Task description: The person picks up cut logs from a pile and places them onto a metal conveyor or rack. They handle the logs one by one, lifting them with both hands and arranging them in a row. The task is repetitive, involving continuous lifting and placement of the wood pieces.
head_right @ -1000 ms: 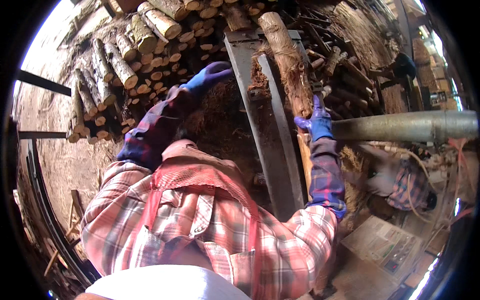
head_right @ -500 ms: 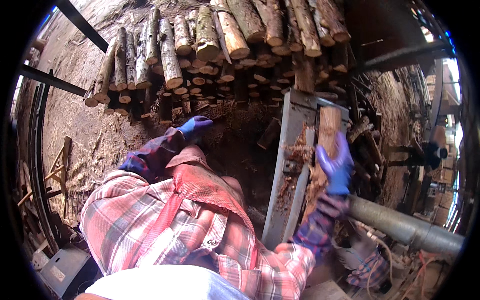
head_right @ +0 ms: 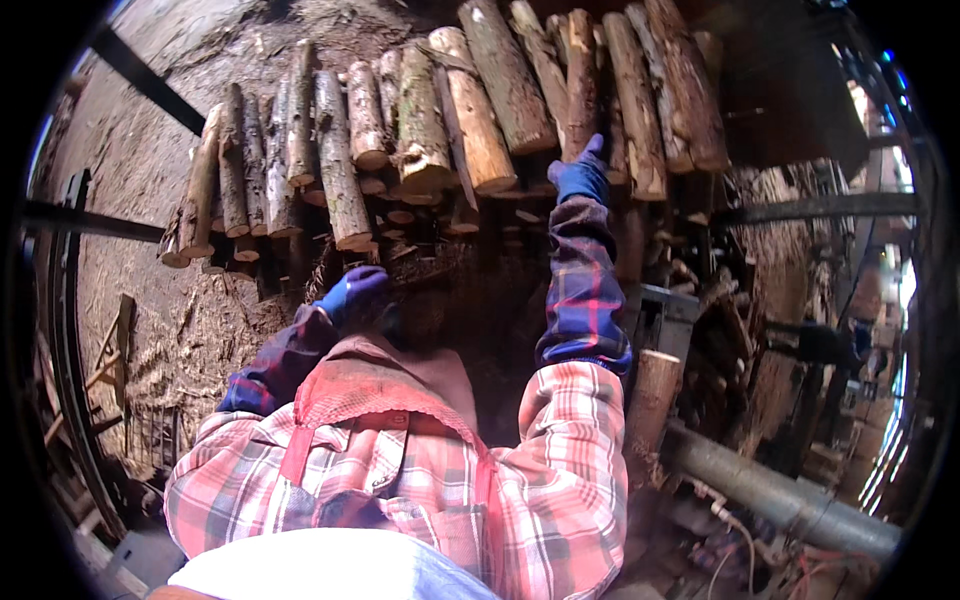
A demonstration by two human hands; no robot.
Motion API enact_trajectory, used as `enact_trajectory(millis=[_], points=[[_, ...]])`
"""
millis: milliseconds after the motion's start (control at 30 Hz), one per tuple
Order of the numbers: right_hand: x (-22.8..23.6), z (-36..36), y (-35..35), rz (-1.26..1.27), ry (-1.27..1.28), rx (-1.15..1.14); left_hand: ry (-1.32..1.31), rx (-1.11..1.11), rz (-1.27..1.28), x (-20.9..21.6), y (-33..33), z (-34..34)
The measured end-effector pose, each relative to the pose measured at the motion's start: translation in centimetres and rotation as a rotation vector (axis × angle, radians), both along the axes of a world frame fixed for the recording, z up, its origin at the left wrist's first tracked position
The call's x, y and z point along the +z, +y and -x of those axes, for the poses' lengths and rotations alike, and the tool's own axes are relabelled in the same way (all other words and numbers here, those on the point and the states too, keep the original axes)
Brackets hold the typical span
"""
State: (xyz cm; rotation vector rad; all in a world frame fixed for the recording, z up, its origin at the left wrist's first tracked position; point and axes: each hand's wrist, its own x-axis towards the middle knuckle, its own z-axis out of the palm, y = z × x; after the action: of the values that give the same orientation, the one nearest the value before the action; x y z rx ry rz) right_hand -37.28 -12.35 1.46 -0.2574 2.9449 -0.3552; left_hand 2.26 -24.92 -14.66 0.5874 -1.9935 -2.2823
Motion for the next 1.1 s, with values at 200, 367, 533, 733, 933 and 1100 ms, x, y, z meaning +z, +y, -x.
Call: enact_trajectory(millis=[200,367,533,733,933,1100], points=[[0.2,-1.1,5.2,0.299,0.044,0.207,-0.139,0.064,-0.505,2.8,2.5,6.1],[7.9,5.3,9.5,0.235,0.663,0.213,-0.073,-0.029,-0.434,1.0,5.2,7.3],[10.8,12.8,11.4,-0.399,0.624,-0.057,-0.337,-0.061,-0.423,-2.8,3.2,3.4],[11.2,17.9,9.4,-0.488,0.369,-0.103,0.195,-0.092,0.306,-2.7,-2.2,-0.5],[11.5,19.1,11.8,-0.033,0.162,0.094,0.091,-0.086,0.208,-2.8,-3.3,3.5],[8.6,9.5,17.9,1.063,-0.605,-0.116,0.071,-0.221,-0.245,2.0,0.5,10.7]])
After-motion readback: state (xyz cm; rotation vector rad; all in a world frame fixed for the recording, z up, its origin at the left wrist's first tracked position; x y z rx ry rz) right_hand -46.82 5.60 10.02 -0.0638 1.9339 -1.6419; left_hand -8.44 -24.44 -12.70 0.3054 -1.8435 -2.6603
